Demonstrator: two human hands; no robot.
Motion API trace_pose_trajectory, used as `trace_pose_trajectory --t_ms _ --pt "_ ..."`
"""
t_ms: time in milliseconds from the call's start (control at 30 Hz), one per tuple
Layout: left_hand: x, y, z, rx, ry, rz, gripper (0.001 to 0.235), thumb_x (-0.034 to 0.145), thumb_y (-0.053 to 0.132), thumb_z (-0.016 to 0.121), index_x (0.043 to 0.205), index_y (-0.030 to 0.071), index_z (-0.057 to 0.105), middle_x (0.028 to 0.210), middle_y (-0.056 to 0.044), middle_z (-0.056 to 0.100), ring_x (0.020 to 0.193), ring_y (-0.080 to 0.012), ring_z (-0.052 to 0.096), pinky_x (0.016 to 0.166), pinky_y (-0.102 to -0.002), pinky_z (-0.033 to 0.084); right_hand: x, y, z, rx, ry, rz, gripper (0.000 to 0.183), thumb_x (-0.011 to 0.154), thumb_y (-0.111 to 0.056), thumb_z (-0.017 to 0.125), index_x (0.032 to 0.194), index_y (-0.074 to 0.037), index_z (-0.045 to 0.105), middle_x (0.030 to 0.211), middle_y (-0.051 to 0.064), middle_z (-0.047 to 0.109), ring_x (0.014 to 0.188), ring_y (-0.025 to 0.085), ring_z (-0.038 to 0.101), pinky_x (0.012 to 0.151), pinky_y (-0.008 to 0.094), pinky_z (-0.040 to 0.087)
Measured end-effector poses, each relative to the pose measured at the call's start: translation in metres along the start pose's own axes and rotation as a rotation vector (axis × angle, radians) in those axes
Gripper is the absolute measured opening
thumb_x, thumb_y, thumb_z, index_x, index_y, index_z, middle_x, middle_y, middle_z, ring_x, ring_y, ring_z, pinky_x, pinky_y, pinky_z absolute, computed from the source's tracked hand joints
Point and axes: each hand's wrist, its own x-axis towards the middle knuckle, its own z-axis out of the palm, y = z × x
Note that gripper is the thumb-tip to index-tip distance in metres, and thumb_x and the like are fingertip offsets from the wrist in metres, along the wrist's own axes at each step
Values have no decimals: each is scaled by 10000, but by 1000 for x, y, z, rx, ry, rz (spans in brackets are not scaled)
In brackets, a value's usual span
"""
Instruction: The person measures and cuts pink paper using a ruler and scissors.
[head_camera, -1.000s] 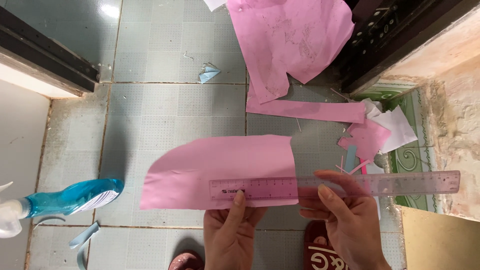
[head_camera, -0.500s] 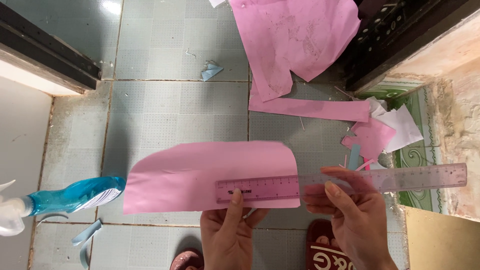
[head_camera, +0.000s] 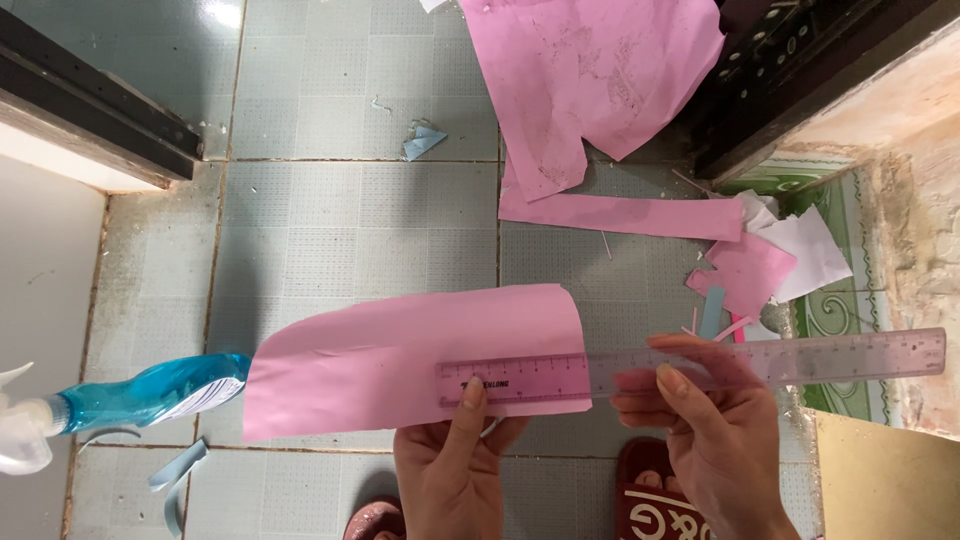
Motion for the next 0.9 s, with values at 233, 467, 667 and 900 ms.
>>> trace_pose_trajectory --t_ms 233,467,667,900 --pt "1 -2 -4 26 23 14 276 821 -34 759 1095 -3 744 861 -123 776 761 -246 733 633 -547 685 3 2 -3 -13 8 -23 276 932 -110 637 1169 27 671 832 313 781 624 379 775 542 416 633" --pt "-3 0 2 17 51 31 365 798 -82 733 1159 -30 719 965 -179 775 906 -349 748 660 -615 677 2 1 -5 21 -25 -36 304 924 -118 652 1188 30 669 848 314 783 627 366 776 562 400 645" --pt "-4 1 5 -4 109 28 410 787 -84 720 1195 -57 706 998 -217 773 919 -382 740 669 -670 666 2 1 -3 29 -41 -76 278 940 -97 641 1185 32 667 834 301 781 617 362 779 553 399 659" --pt "-6 3 8 -5 140 29 451 776 -100 720 1221 -25 708 1022 -207 767 952 -367 732 671 -643 658 -1 0 -3 39 -46 -86 286 938 -112 649 1187 28 669 838 302 784 607 360 778 554 386 654"
